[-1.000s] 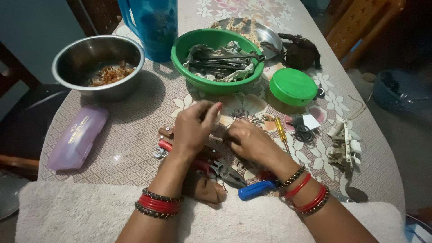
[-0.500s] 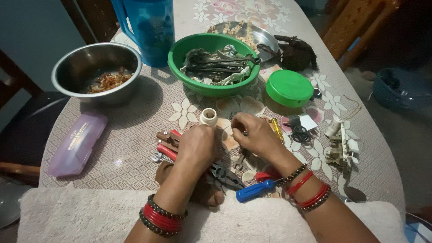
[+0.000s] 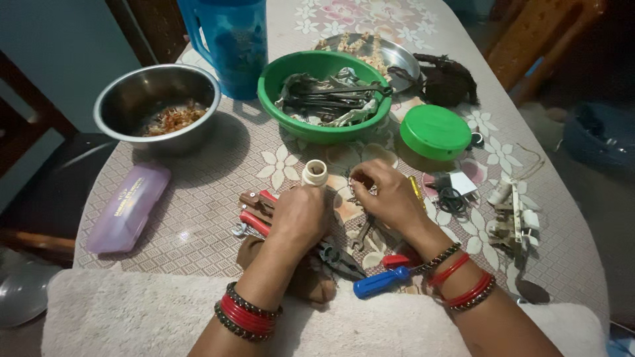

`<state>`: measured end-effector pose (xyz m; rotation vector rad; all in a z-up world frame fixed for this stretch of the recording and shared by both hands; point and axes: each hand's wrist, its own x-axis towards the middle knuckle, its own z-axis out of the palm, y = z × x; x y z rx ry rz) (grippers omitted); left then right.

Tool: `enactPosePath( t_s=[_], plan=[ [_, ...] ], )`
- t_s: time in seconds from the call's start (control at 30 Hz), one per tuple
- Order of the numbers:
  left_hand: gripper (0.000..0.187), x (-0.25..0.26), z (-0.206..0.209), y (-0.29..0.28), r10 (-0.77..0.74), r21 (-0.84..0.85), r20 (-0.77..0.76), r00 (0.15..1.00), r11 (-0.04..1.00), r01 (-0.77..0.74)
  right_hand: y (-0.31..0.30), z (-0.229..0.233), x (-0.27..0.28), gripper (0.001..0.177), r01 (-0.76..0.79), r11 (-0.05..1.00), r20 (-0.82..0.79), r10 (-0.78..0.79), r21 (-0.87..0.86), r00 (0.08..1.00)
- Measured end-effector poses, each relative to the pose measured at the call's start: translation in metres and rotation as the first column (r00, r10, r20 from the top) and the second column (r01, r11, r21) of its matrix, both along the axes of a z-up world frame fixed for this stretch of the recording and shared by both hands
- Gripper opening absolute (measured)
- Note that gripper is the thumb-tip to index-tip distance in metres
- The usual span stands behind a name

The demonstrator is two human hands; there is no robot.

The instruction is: The person repeatedly picks up small metal pieces from a table and inserts them into a white cylindrical container. They handle the pieces one at a time, occasionally adjusting the container's position. The table also holds tools, a green bowl, and a metal bowl with food remnants.

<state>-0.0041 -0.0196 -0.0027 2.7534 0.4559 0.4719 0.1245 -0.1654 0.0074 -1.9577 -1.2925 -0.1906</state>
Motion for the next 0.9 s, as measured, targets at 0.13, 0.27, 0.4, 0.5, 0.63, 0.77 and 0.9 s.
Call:
enactPosePath(
  t_s=[0.13, 0.27, 0.4, 0.5, 0.63, 0.77, 0.9],
  plan=[
    [0.013, -0.005, 0.013, 0.002, 0.005, -0.159, 0.029, 1.000, 0.987, 0.000, -0.001, -0.002, 0.003, 0.018, 0.002, 1.000, -0.027, -0.002, 0.027, 1.000],
    [0.012, -0.007, 0.028, 0.017, 0.073, -0.167, 0.359, 0.931, 0.986, -0.013, 0.000, -0.001, 0.004, 0.018, -0.022, 0.999, -0.009, 0.022, 0.049, 1.000],
    [0.011, 0.003, 0.029, 0.027, 0.065, -0.048, 0.517, 0.853, 0.998, -0.047, -0.003, -0.002, 0.005, 0.019, -0.017, 0.999, -0.042, 0.020, 0.051, 0.999],
    [0.013, 0.010, 0.025, 0.029, 0.064, -0.029, 0.457, 0.887, 0.998, -0.057, -0.001, -0.002, 0.006, 0.018, -0.001, 1.000, -0.033, 0.002, 0.029, 0.999],
    [0.011, 0.008, 0.022, 0.032, -0.036, 0.050, 0.485, 0.874, 0.999, 0.013, 0.000, -0.006, 0.005, 0.017, 0.009, 0.999, -0.017, -0.009, 0.044, 1.000],
    [0.012, 0.001, 0.020, 0.027, -0.114, -0.044, 0.560, 0.821, 0.985, 0.167, -0.004, -0.011, 0.004, 0.017, 0.014, 0.999, 0.045, -0.016, 0.041, 0.999],
    [0.011, -0.015, 0.015, -0.007, -0.447, 0.154, 0.472, 0.760, 0.890, 0.428, -0.006, -0.010, 0.002, 0.024, 0.021, 0.997, 0.102, -0.028, 0.072, 0.994]
  ],
)
